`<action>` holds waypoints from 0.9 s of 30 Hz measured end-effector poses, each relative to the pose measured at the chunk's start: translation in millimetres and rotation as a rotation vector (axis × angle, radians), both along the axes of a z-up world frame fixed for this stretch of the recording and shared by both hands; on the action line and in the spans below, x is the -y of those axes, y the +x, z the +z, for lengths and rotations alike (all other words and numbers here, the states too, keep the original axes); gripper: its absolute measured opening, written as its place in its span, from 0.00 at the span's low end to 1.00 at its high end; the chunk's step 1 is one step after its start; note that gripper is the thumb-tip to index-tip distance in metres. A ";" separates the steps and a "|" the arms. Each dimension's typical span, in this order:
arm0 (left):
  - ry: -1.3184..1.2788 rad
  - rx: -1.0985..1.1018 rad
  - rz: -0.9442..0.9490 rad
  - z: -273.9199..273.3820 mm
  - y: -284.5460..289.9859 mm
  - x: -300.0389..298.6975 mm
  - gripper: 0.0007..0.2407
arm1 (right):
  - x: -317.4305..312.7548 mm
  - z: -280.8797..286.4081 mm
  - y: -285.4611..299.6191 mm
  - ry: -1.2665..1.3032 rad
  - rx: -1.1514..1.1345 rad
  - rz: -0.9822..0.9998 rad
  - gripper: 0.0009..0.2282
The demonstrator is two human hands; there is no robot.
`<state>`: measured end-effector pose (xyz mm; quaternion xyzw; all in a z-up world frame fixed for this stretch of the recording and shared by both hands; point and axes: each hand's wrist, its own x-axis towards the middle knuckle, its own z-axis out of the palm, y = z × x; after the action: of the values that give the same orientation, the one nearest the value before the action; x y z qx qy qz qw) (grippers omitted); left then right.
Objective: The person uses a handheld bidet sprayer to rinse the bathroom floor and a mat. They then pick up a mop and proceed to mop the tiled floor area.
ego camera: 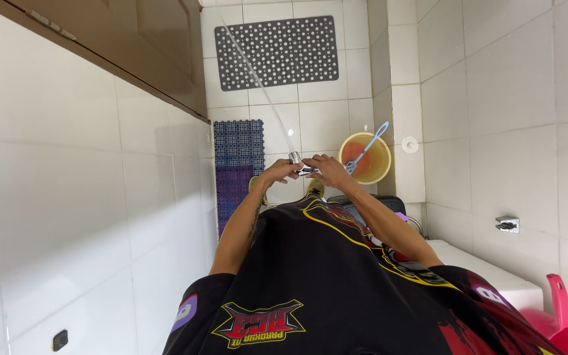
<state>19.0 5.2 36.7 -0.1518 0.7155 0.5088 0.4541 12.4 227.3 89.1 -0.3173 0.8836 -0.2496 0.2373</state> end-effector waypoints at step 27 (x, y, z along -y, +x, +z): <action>0.034 -0.013 0.080 5.4 13.6 11.1 0.29 | 2.4 -2.3 1.8 -0.016 -0.017 0.087 0.23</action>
<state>32.5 -5.9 42.1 -0.1691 0.7030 0.5397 0.4312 14.2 224.9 86.9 -0.3593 0.8689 -0.2434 0.2381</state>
